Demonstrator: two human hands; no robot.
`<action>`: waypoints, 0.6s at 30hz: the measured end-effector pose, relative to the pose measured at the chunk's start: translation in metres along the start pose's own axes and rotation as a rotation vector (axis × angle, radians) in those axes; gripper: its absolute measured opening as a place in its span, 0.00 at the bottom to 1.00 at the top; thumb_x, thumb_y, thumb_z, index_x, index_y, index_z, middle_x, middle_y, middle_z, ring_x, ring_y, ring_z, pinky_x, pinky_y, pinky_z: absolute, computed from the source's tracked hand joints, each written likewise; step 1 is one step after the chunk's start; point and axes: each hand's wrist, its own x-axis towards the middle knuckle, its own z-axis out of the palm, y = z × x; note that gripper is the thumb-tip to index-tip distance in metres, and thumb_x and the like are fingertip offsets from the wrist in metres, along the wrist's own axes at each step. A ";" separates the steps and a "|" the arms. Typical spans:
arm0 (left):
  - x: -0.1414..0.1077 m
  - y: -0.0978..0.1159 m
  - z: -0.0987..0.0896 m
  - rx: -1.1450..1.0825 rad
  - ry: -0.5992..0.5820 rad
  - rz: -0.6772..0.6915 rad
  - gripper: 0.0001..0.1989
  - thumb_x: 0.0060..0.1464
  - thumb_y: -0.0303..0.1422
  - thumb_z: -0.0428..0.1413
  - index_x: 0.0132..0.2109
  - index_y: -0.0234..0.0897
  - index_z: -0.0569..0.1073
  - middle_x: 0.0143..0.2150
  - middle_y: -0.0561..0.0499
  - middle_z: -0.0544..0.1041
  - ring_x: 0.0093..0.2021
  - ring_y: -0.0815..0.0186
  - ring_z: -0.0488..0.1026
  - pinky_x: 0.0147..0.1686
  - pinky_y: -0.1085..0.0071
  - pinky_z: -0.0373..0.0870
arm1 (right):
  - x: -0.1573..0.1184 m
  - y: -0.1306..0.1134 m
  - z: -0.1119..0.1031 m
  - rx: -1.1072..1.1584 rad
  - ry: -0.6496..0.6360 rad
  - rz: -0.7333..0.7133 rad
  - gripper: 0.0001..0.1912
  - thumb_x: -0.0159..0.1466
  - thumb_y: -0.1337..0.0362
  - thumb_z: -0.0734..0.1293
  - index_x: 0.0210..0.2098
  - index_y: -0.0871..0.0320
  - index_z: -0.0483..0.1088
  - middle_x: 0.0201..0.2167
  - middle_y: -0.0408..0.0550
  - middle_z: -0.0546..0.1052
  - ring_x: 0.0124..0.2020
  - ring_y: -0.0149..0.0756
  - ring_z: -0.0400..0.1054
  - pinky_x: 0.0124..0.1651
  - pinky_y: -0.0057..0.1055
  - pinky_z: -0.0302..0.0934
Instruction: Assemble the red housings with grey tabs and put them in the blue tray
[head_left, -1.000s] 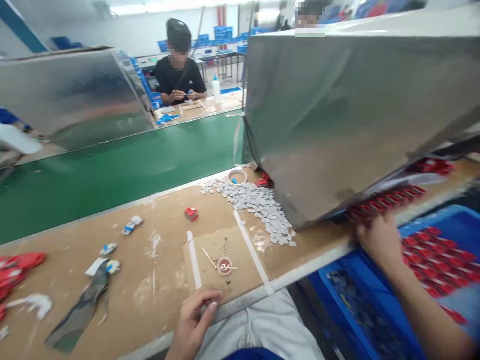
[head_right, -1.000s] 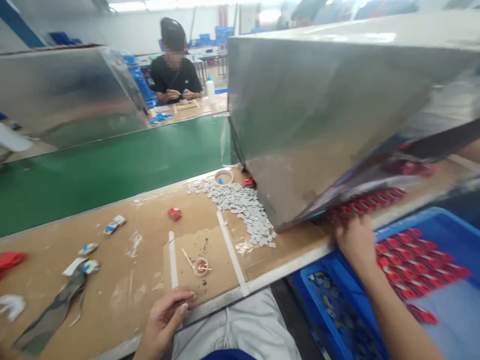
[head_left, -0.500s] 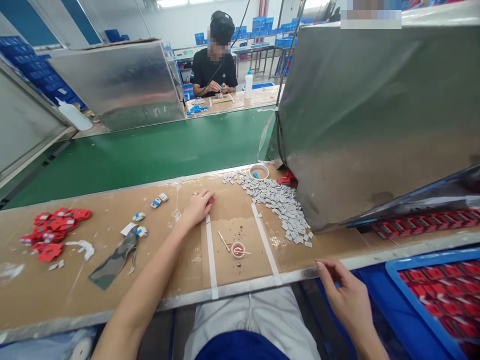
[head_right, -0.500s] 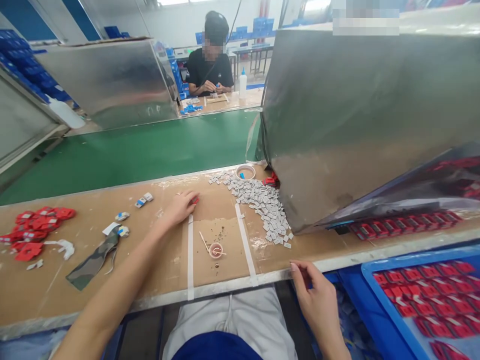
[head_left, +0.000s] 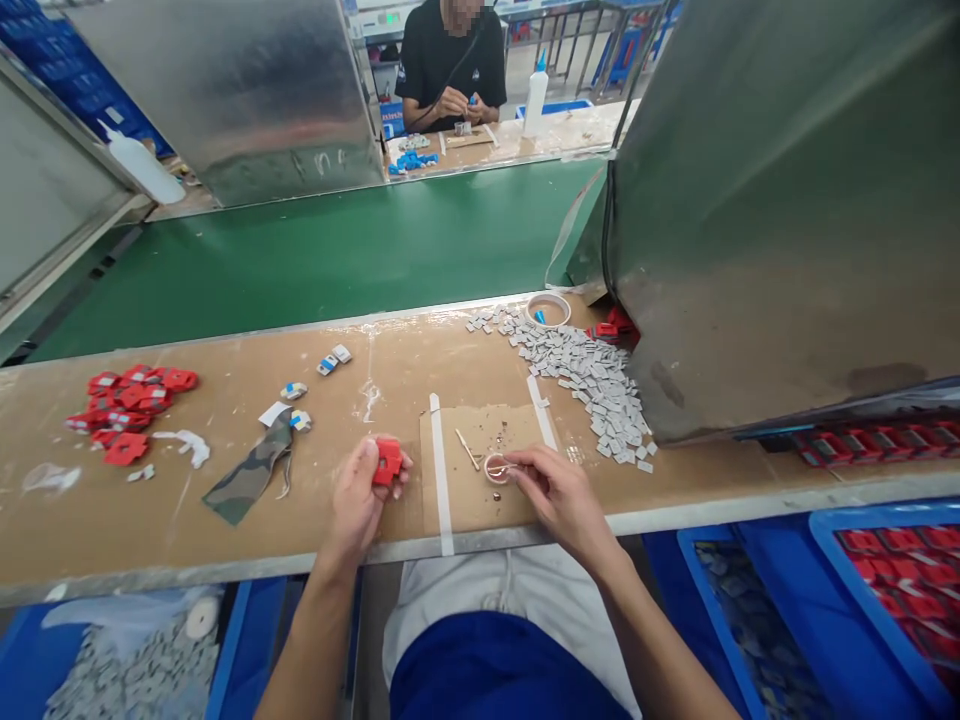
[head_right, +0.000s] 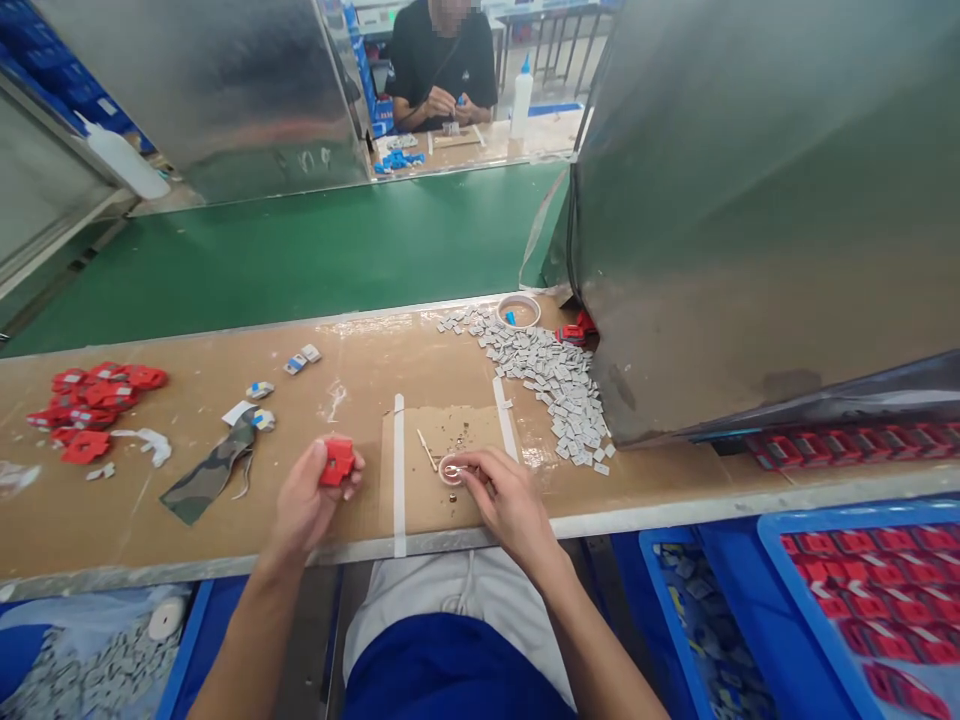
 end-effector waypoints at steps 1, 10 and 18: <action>-0.008 -0.003 0.002 -0.045 -0.027 -0.044 0.28 0.55 0.58 0.62 0.45 0.36 0.73 0.33 0.49 0.80 0.26 0.68 0.74 0.22 0.75 0.67 | 0.002 -0.001 0.000 0.000 0.014 -0.010 0.10 0.74 0.62 0.64 0.43 0.55 0.79 0.36 0.51 0.81 0.30 0.37 0.72 0.33 0.32 0.67; -0.034 -0.036 0.021 0.170 -0.254 -0.022 0.29 0.57 0.44 0.67 0.61 0.38 0.76 0.49 0.45 0.76 0.30 0.71 0.75 0.26 0.75 0.75 | 0.006 0.012 0.010 -0.024 0.265 -0.117 0.08 0.72 0.64 0.67 0.35 0.54 0.73 0.34 0.49 0.81 0.35 0.38 0.76 0.37 0.33 0.70; -0.035 -0.048 0.023 0.323 -0.263 0.083 0.20 0.56 0.40 0.67 0.53 0.37 0.76 0.44 0.45 0.81 0.40 0.61 0.81 0.40 0.68 0.81 | 0.005 0.020 0.024 -0.040 0.357 -0.096 0.10 0.72 0.57 0.67 0.34 0.52 0.70 0.32 0.49 0.83 0.33 0.40 0.79 0.36 0.36 0.73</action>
